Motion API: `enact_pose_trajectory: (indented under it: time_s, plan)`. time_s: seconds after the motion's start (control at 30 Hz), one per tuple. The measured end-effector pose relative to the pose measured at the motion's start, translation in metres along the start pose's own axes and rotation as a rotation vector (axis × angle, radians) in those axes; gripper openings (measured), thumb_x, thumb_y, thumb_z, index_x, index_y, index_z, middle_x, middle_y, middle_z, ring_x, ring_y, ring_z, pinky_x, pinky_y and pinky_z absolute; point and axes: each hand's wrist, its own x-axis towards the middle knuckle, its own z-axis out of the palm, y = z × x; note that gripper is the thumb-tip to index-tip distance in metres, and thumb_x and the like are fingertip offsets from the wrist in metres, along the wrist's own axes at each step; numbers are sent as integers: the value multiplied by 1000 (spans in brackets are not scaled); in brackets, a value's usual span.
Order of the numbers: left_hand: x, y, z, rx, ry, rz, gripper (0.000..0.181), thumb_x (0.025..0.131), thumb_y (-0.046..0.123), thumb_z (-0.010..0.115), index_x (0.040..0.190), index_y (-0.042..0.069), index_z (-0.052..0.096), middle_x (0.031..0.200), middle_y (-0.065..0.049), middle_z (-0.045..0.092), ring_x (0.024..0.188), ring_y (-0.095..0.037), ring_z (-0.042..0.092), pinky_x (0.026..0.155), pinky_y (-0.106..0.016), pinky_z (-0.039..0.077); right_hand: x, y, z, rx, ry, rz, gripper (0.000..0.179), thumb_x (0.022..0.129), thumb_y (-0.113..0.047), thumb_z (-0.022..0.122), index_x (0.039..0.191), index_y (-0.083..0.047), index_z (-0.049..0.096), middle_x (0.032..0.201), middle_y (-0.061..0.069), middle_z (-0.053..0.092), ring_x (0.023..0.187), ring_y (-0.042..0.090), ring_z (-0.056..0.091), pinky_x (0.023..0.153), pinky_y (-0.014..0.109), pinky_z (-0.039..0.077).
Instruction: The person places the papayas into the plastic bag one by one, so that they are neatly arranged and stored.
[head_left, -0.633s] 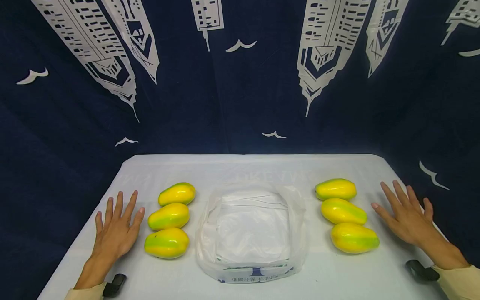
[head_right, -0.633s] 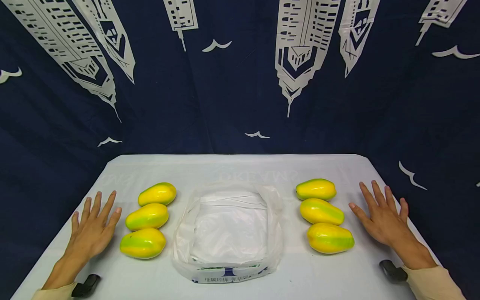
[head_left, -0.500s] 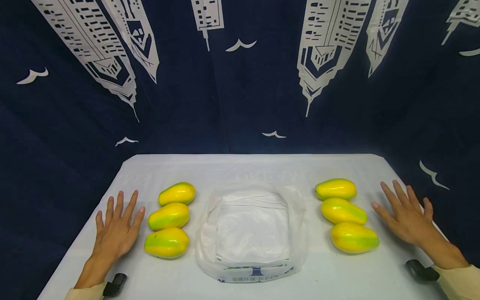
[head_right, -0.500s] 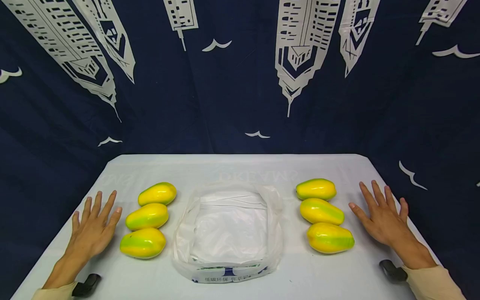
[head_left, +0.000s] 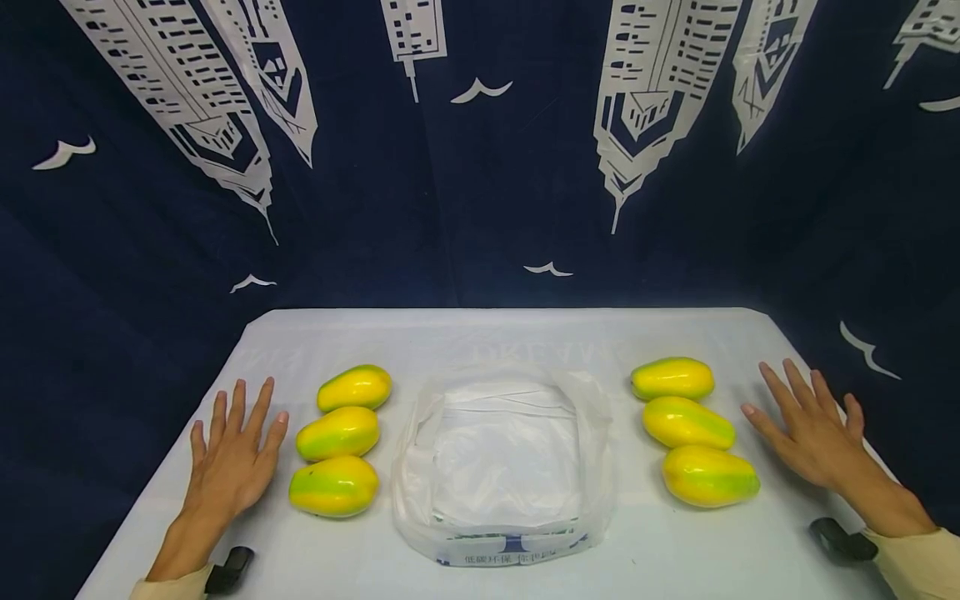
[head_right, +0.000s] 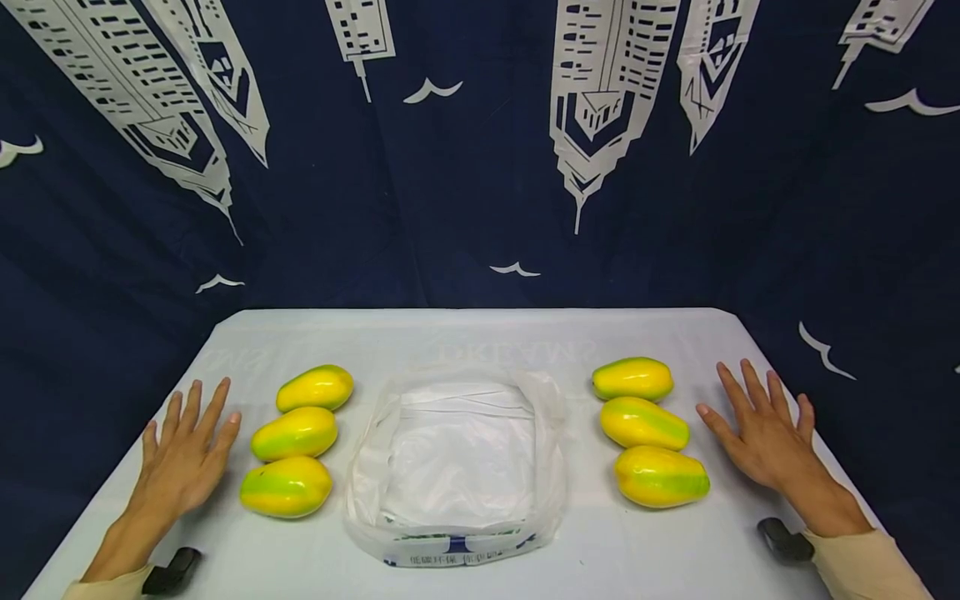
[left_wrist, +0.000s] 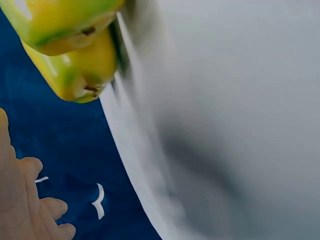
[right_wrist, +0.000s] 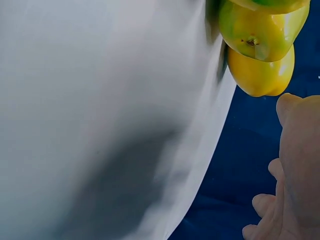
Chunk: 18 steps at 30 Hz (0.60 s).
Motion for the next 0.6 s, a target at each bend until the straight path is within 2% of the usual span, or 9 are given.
enact_pose_trajectory:
  time_s: [0.27, 0.6]
  plan:
    - [-1, 11, -6, -42, 45, 48, 63, 108, 49, 22, 163, 22, 5, 166, -25, 0, 153, -42, -14, 115, -70, -14, 4, -4, -2, 14, 21, -32, 76, 105, -52, 36, 162, -16, -1, 164, 24, -15, 147, 52, -20, 109, 77, -17]
    - [-4, 32, -12, -96, 52, 85, 62, 109, 45, 25, 163, 20, 8, 167, -23, 1, 154, -42, -8, 118, -67, -11, 8, -11, -5, 25, 51, -76, 74, 105, -48, 40, 162, -18, 3, 166, 22, -9, 149, 52, -15, 110, 76, -13]
